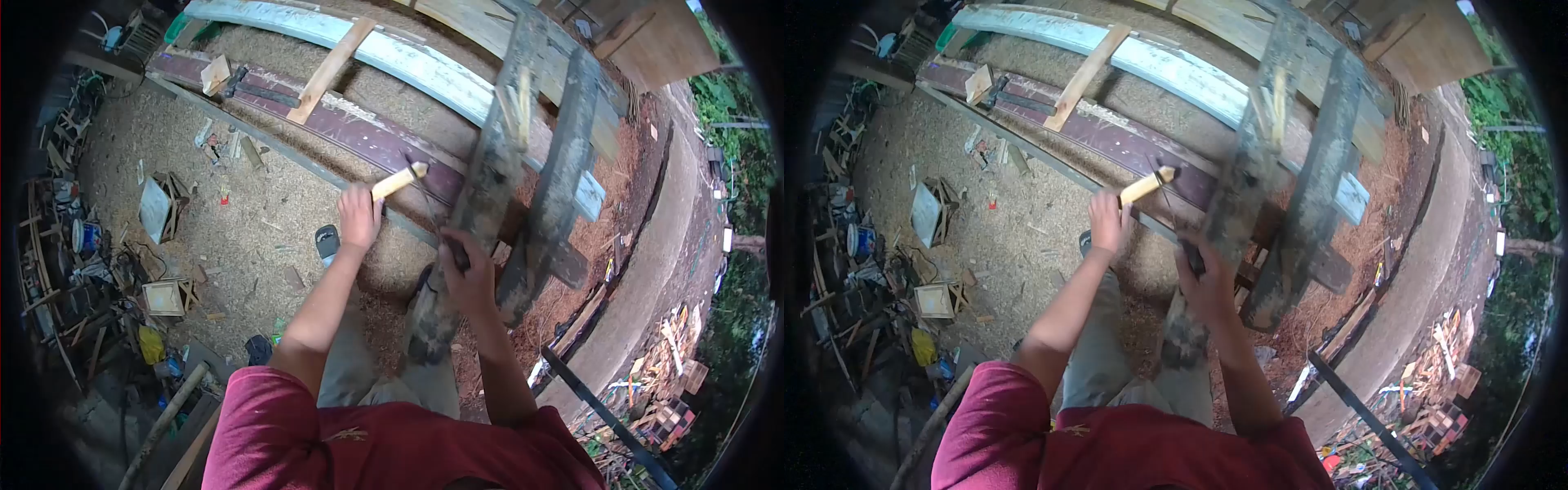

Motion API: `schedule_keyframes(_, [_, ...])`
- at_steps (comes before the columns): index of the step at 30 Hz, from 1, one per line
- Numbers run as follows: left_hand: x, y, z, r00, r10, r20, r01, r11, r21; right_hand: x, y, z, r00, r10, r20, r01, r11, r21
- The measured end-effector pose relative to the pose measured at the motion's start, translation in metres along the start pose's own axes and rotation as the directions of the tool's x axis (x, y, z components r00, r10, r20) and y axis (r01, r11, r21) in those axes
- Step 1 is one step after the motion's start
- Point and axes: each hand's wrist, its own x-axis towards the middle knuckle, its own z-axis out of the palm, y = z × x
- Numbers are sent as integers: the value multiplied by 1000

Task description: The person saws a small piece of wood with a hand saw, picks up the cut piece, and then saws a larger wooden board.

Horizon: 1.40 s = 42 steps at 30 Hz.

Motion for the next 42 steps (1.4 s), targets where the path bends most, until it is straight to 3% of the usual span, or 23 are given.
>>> schedule_keyframes(3, [64, -59, -5, 994, 3, -107, 0, 1000, 31, 77, -21, 55, 999, 32, 24, -31, 998, -51])
schedule_keyframes(7, [134, -133, 8, 1000, -13, -23, 14, 999, 41, 169, -29, 110, 999, -35, 14, 37, 990, -133])
schedule_keyframes(12, [194, -157, 7, 991, 37, -128, -30, 998, 56, 238, -34, 145, 983, -173, -56, 160, 969, -187])
schedule_keyframes(15, [221, -158, 28, 978, 83, -189, -64, 992, 107, 248, -49, 146, 1000, -11, -21, 8, 989, -145])
schedule_keyframes(18, [238, -155, 46, 978, 61, -201, -38, 992, 117, 257, -39, 149, 995, -94, -34, 89, 988, -127])
schedule_keyframes(22, [255, -147, 47, 991, -59, -119, 70, 993, 92, 266, -42, 142, 999, -41, -2, 40, 990, -138])
schedule_keyframes(25, [256, -156, 54, 948, -53, -314, 91, 990, 108, 272, -37, 138, 999, -10, 40, 16, 990, -141])
schedule_keyframes(28, [263, -153, 58, 898, -228, -376, 267, 962, 53, 269, -44, 140, 998, 29, 64, -21, 992, -121])
schedule_keyframes(32, [274, -152, 62, 879, -318, -354, 396, 902, 172, 269, -54, 139, 989, 120, 82, -112, 989, -98])
schedule_keyframes(35, [281, -152, 71, 853, -406, -327, 478, 859, 182, 274, -53, 136, 993, 96, 75, -94, 995, -34])
schedule_keyframes(39, [295, -140, 70, 781, -517, -351, 602, 774, 198, 297, -57, 124, 988, 36, 153, -13, 989, -150])
schedule_keyframes(42, [301, -138, 71, 741, -561, -370, 658, 716, 233, 324, -64, 112, 971, 63, 230, -33, 991, -133])
